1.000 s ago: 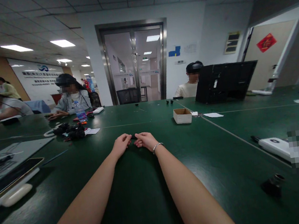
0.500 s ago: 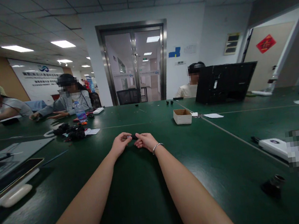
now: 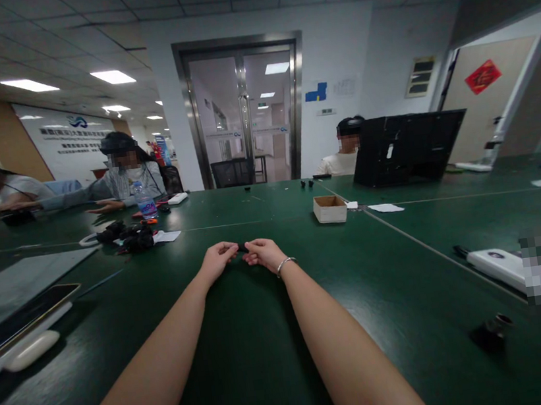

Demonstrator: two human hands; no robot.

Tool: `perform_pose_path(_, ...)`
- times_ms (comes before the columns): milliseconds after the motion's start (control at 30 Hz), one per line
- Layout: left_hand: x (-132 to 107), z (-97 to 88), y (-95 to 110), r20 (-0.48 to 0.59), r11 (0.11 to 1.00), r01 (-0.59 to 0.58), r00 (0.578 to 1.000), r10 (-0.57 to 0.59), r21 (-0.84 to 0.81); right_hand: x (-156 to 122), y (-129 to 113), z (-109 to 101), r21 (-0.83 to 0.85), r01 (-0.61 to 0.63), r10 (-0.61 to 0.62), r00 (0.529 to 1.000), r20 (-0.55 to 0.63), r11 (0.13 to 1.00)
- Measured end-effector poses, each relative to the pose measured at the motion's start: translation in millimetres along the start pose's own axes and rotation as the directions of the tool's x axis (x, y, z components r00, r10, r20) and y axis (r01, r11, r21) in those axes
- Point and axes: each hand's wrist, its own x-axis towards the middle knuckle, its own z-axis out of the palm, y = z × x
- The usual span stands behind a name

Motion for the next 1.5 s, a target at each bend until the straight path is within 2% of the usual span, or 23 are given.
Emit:
perform_pose_path(300, -0.4, 1.2, 2.9, -0.001, 0.999, 0.05, 0.999, -0.05, 0.003, 0.9, 4.0, -2.0, 0.018, 0.029, -0.029, 1.0, 0.005, 0.999)
perform_pose_path(633, 0.8, -1.1, -2.1, 0.013, 0.987, 0.01, 1.0, -0.012, 0.161, 1.2, 4.6, -1.8, 0.023, 0.044, -0.044, 0.999, -0.003, 0.999)
perform_pose_path(933, 0.1, -2.8, -0.5, 0.045, 0.993, -0.113, 0.992, 0.114, -0.027, 2.1, 2.9, -0.1, -0.007, 0.012, -0.012, 1.0, -0.01, 1.0)
perform_pose_path(1100, -1.3, -1.7, 3.7, 0.039, 0.996, -0.083, 0.996, 0.084, -0.016, 1.1, 1.3, 2.2, -0.022, 0.004, -0.005, 1.0, -0.028, 1.0)
perform_pose_path(1267, 1.5, -0.3, 1.2, 0.024, 0.998, 0.067, 0.997, -0.067, 0.016, 2.3, 2.9, 1.7, -0.029, 0.008, -0.009, 0.999, -0.035, 1.0)
perform_pose_path(1433, 2.9, -1.7, -1.2, 0.016, 0.999, -0.032, 0.999, 0.031, 0.016, 3.4, 4.3, 0.4, -0.029, 0.018, -0.019, 0.999, -0.042, 0.999)
perform_pose_path(1500, 2.3, -1.4, -0.7, 0.011, 1.0, -0.029, 1.0, 0.029, 0.004, 3.6, 4.6, 0.6, -0.034, 0.018, -0.02, 0.999, -0.043, 0.999)
